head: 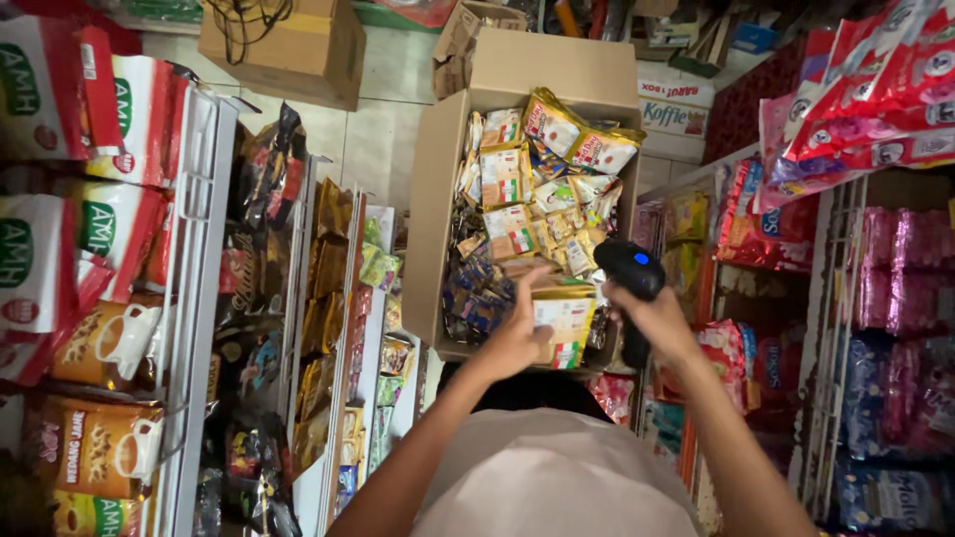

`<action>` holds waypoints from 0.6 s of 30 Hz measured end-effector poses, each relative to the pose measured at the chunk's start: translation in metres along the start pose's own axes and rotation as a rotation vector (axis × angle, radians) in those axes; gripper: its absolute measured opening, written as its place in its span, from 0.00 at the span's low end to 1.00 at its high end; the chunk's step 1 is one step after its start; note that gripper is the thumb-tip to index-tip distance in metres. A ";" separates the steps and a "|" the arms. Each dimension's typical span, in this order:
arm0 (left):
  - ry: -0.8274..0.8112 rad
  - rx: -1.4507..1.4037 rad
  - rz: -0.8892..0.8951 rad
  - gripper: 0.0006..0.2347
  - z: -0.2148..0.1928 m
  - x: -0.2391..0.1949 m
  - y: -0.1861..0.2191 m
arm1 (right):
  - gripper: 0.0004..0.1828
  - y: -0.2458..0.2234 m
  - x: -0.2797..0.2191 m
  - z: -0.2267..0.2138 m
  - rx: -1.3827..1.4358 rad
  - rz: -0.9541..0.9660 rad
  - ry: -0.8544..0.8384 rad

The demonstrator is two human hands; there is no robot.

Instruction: The person scans sachets of drink mix from a cardboard box using a handheld barcode scanner and then stacks the sachets onto a shelf in a store.

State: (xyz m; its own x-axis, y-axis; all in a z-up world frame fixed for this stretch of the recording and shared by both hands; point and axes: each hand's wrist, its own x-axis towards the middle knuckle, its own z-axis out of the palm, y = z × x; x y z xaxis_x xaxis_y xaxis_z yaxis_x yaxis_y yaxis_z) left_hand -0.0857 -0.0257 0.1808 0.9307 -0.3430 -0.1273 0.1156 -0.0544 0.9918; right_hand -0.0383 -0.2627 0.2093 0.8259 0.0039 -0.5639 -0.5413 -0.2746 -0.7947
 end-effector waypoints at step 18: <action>0.192 -1.104 -0.539 0.20 -0.025 0.031 -0.037 | 0.21 0.025 0.028 0.034 0.191 -0.198 -0.049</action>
State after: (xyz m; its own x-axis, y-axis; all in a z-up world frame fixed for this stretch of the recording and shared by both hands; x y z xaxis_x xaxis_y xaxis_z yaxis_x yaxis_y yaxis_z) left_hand -0.0522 -0.0106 0.1400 0.6988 -0.3744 -0.6095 0.6421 0.7038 0.3038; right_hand -0.0343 -0.2364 0.1664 0.9126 0.0868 -0.3994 -0.3936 -0.0772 -0.9160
